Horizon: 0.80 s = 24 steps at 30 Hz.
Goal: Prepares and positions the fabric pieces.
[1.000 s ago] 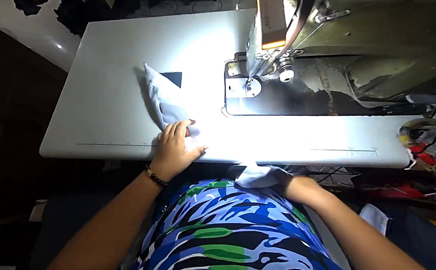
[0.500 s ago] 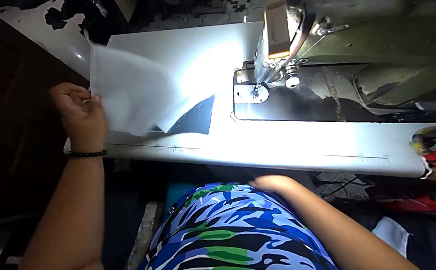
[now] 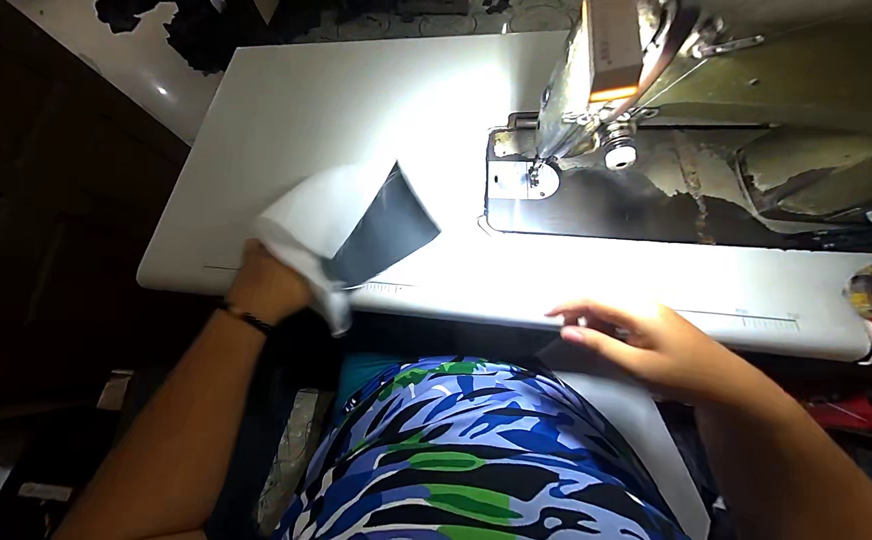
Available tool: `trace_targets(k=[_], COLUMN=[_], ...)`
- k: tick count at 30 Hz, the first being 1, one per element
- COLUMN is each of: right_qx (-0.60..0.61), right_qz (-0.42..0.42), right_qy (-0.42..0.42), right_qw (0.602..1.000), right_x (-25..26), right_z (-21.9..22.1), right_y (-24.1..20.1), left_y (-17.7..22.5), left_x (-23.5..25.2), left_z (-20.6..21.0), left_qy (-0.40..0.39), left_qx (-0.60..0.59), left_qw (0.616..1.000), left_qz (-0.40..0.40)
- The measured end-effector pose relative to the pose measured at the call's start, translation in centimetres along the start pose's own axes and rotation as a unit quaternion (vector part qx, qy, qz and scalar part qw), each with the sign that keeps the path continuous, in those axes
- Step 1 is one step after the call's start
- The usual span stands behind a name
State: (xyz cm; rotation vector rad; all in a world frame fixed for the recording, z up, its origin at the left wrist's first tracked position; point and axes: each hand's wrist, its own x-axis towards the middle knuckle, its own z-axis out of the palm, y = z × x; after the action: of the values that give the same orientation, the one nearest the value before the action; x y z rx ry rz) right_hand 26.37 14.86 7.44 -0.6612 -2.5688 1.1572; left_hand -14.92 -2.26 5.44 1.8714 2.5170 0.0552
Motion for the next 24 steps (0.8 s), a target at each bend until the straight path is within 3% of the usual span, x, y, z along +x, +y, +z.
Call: trace_targets(k=[1,4,7,10,13,14,15,17,18,19,21,24], right_qx=[-0.016,-0.046,-0.064,-0.127,-0.214,-0.231,-0.232,-0.216,-0.212,-0.210,-0.221,-0.244], right_qz=[-0.030,-0.116,-0.182,-0.200,-0.166,-0.157,-0.148,-0.124,-0.110,-0.097,-0.081,-0.054], right_qy=[0.045,0.132,0.163,0.161,0.112,0.096,0.082,0.067,0.063,0.062,0.069,0.082], right_qw=[0.998,0.983,0.968,0.958,0.956,0.955,0.958,0.966,0.969,0.971,0.970,0.965], right_x=[1.5,5.8,8.7,10.3,11.1,10.9,10.6,9.5,9.1,8.8,8.9,9.5], right_z=[0.8,3.8,6.2,7.0,6.6,6.6,6.8,7.2,7.3,7.3,7.4,7.3], right_y=[-0.7,-2.5,-3.6,-3.7,-1.3,-0.2,0.9,2.3,2.5,2.5,2.4,2.2], left_y=[2.6,9.6,13.2,13.2,10.6,9.0,6.8,1.8,-0.8,-3.2,-7.2,-10.1], left_x=[0.1,0.9,1.5,1.1,-0.9,-1.9,-3.1,-5.1,-6.2,-7.8,-12.1,-18.2], left_z=[0.6,1.7,0.7,-0.7,-0.9,-1.2,-1.6,-1.7,-0.6,1.2,5.9,12.9], left_qy=[0.032,0.073,-0.011,-0.057,0.032,0.009,-0.064,-0.266,-0.317,-0.308,-0.185,-0.090], left_qx=[-0.012,-0.083,-0.135,-0.208,-0.284,-0.301,-0.312,-0.289,-0.254,-0.205,-0.100,-0.045], left_qw=[0.999,0.994,0.990,0.976,0.956,0.950,0.944,0.919,0.909,0.909,0.915,0.893], left_qz=[0.024,-0.004,-0.050,-0.015,0.067,0.082,0.084,-0.005,-0.092,-0.191,-0.345,-0.439])
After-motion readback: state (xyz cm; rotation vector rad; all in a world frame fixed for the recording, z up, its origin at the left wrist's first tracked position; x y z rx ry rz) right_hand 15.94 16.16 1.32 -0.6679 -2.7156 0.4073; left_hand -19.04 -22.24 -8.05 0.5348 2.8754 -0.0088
